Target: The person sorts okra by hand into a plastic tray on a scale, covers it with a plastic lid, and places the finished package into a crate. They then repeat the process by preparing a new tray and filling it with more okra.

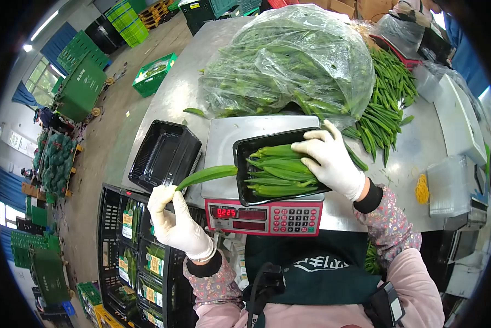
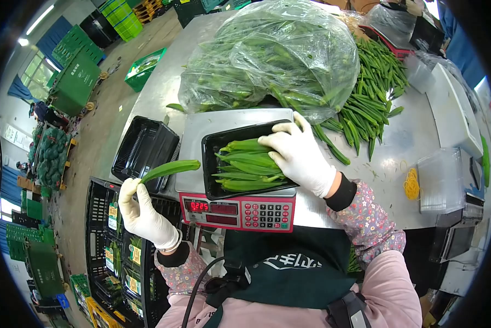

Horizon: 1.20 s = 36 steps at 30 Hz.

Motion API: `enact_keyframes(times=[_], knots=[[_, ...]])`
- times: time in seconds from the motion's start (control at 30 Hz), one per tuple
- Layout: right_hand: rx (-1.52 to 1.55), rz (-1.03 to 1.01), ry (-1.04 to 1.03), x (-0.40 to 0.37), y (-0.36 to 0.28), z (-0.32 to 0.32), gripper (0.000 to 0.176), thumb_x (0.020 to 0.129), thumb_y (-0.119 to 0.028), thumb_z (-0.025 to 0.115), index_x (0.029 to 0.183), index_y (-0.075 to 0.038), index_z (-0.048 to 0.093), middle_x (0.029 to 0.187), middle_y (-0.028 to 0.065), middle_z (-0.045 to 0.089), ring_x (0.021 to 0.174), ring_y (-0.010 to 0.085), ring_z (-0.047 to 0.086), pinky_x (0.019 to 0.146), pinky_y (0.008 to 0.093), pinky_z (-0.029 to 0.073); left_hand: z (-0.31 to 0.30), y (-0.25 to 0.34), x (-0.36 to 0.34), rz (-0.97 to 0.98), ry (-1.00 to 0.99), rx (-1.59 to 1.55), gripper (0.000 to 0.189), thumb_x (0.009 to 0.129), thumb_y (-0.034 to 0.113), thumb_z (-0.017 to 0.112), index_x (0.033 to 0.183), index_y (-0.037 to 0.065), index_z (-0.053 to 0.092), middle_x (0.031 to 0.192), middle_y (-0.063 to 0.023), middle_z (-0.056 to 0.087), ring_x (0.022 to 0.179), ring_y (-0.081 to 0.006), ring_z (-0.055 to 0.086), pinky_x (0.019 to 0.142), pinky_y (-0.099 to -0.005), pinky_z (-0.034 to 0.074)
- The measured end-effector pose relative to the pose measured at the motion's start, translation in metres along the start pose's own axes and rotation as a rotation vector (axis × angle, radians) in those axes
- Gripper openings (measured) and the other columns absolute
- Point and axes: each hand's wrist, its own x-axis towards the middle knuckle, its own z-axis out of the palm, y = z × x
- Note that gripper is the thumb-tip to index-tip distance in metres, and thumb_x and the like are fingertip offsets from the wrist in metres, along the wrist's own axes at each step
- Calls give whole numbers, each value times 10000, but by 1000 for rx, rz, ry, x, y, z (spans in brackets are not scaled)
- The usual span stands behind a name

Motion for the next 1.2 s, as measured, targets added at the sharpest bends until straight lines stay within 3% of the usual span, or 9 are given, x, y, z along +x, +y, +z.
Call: enact_keyframes(times=[0.13, 0.3, 0.43, 0.5, 0.6, 0.73, 0.9, 1.13, 1.2], knots=[[358, -28, -122, -7, 8, -7, 324, 821, 43, 643, 1076, -140, 725, 938, 4, 714, 974, 190, 654, 1149, 498, 342, -3, -2, -3, 25, 7, 15, 147, 913, -82, 638, 1034, -11, 680, 1104, -97, 669, 1042, -178, 609, 971, -321, 467], [359, -79, -49, -7, 11, -5, 402, 782, 132, 540, 1042, -114, 723, 910, 25, 714, 914, 219, 658, 1057, 432, 435, -2, -3, -6, -19, 49, 16, 133, 917, -80, 632, 1020, -10, 680, 1110, -100, 671, 1038, -180, 613, 970, -320, 470], [55, -66, 158, 4, 7, -7, 342, 770, 79, 571, 1039, -87, 704, 878, 62, 681, 889, 261, 623, 867, 392, 458, -3, -2, -7, -20, 48, 22, 128, 920, -75, 630, 1016, -7, 681, 1106, -99, 673, 1038, -180, 613, 968, -320, 472], [-210, -33, 32, 5, 9, -1, 235, 803, -8, 589, 1002, -83, 689, 829, 66, 647, 861, 259, 600, 827, 376, 443, -3, -1, -7, -17, 48, 20, 124, 921, -73, 631, 1012, -5, 680, 1099, -97, 674, 1040, -180, 612, 970, -321, 469], [-440, -39, -143, 11, 5, 3, 241, 817, -25, 620, 1035, -87, 701, 834, 40, 654, 854, 236, 591, 790, 371, 430, -3, -3, -8, -10, 45, 23, 120, 919, -73, 633, 1008, -7, 678, 1094, -97, 674, 1039, -182, 612, 971, -324, 467], [-489, -6, -269, 21, 8, 6, 221, 806, -56, 637, 1011, -103, 704, 821, 36, 642, 860, 234, 590, 797, 369, 425, -3, -3, -9, 0, 29, 21, 120, 918, -74, 633, 1007, -8, 676, 1089, -97, 674, 1039, -184, 612, 969, -325, 466], [-201, -60, -9, 17, 12, 9, 153, 812, -89, 692, 963, -114, 696, 836, 33, 618, 870, 240, 568, 826, 370, 409, -4, -6, -11, -1, 40, 27, 113, 924, -69, 632, 1011, -10, 675, 1086, -97, 673, 1034, -184, 613, 967, -327, 466], [-86, 16, 52, 14, 9, 6, 122, 834, -78, 700, 952, -105, 688, 877, 36, 626, 875, 253, 558, 829, 371, 415, -1, -1, -11, 1, 27, 2, 115, 928, -64, 629, 1023, -14, 670, 1087, -102, 672, 1035, -187, 614, 971, -328, 466], [12, 93, 81, 13, 5, 0, 214, 822, -75, 714, 1035, -82, 692, 987, 69, 663, 968, 271, 591, 902, 389, 445, 1, 8, -10, -67, 41, -88, 110, 924, -70, 619, 1009, -14, 660, 1082, -106, 672, 1046, -205, 610, 984, -337, 458]])
